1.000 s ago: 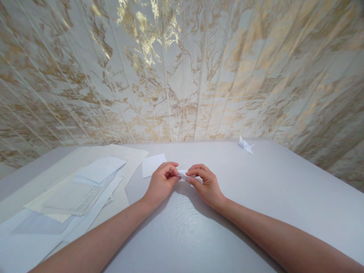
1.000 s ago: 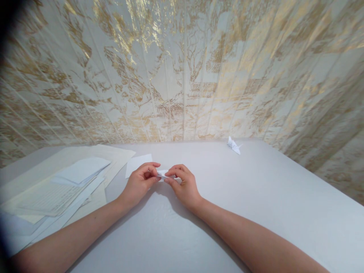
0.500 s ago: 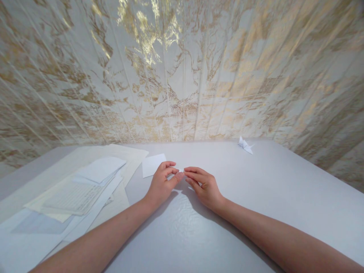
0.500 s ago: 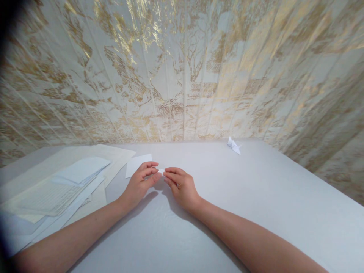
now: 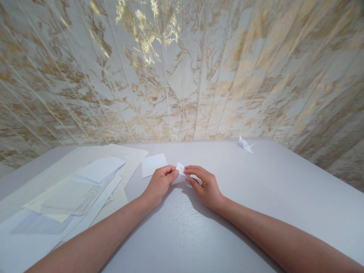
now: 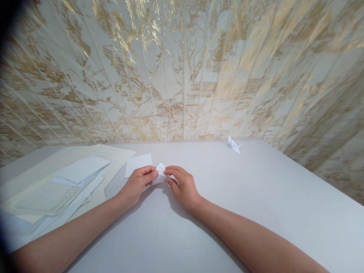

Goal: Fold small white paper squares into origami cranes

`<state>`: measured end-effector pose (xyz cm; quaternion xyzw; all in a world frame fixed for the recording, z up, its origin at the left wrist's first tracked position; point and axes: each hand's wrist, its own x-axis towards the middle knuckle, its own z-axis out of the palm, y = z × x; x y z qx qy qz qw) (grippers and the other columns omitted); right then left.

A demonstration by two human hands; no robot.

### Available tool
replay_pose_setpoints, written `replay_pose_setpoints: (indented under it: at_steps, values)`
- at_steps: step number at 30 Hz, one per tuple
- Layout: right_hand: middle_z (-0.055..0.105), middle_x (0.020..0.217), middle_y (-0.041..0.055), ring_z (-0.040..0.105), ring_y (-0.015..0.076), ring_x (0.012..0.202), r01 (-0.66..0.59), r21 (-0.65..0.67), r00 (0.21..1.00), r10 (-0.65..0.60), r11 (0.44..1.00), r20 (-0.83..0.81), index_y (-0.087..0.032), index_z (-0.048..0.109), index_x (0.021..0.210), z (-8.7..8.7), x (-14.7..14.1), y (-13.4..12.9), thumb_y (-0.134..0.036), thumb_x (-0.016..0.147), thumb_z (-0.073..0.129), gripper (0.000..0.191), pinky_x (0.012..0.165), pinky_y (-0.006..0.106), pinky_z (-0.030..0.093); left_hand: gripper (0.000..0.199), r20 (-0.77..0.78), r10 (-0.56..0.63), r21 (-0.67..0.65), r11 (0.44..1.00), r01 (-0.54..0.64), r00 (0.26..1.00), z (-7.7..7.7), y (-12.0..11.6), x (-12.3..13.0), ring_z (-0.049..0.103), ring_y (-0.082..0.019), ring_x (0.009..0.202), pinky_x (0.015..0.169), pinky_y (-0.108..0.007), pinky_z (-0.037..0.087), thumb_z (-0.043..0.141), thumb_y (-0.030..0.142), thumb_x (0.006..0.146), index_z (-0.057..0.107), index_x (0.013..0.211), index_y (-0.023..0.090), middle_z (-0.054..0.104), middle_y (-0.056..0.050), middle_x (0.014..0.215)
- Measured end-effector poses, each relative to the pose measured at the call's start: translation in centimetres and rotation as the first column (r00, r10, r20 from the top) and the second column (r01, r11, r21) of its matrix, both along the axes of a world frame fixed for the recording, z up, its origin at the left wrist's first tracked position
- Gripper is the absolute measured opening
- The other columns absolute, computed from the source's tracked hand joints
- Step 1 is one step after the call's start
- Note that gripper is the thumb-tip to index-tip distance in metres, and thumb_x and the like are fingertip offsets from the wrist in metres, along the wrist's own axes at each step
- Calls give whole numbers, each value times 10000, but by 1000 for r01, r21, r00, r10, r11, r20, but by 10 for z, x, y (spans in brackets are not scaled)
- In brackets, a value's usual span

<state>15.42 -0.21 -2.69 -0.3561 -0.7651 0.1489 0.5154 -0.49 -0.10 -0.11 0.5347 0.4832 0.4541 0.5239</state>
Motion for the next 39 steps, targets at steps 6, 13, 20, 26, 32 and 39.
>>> replay_pose_setpoints:
  at_steps: [6, 13, 20, 26, 32, 39]
  values:
    - [650, 917, 82, 619, 182, 874, 4, -23, 998, -5, 1000, -63, -195, 617, 799, 3, -1, 0, -135, 775, 581, 75, 789, 318, 495, 185, 105, 2, -23, 1000, 1, 994, 8, 0, 1, 384, -76, 483, 493, -213, 263, 650, 300, 583, 578, 666, 152, 516, 46, 546]
    - [611, 911, 74, 598, 180, 871, 26, -1, 997, -26, 1000, -69, -195, 597, 729, 3, 0, -2, -112, 753, 595, 86, 785, 316, 480, 211, 127, -93, -71, 992, 103, 988, 2, 4, -3, 368, -67, 482, 500, -215, 259, 668, 319, 610, 559, 613, 138, 467, 51, 518]
    - [602, 923, 71, 601, 181, 869, 13, 28, 999, -12, 1000, -34, -209, 607, 746, 4, 1, -3, -132, 773, 573, 88, 774, 314, 488, 228, 124, -86, -62, 994, 95, 989, 1, 5, -5, 384, -72, 484, 508, -220, 271, 645, 320, 639, 516, 569, 144, 469, 42, 518]
    - [611, 930, 71, 599, 183, 883, 19, 21, 999, -18, 1000, -40, -214, 609, 779, 4, 1, -2, -143, 771, 578, 78, 788, 315, 486, 172, 168, -99, -40, 993, 107, 981, 0, 4, -3, 412, -71, 483, 484, -208, 278, 669, 281, 622, 574, 670, 146, 511, 38, 550]
    - [610, 927, 67, 598, 179, 883, 3, 12, 998, -3, 1000, -56, -212, 607, 767, 4, 1, -2, -138, 765, 589, 76, 792, 317, 484, 147, 180, -110, -30, 993, 117, 978, -1, 5, -3, 439, -75, 503, 514, -211, 310, 675, 235, 602, 572, 654, 145, 519, 39, 552]
    - [621, 905, 64, 603, 179, 869, -22, 4, 995, 22, 1000, -97, -211, 616, 762, 4, 1, -1, -149, 759, 604, 63, 783, 318, 485, 144, 179, -105, -46, 992, 115, 978, -2, 6, -2, 443, -70, 498, 514, -203, 319, 673, 189, 565, 552, 630, 145, 513, 51, 536]
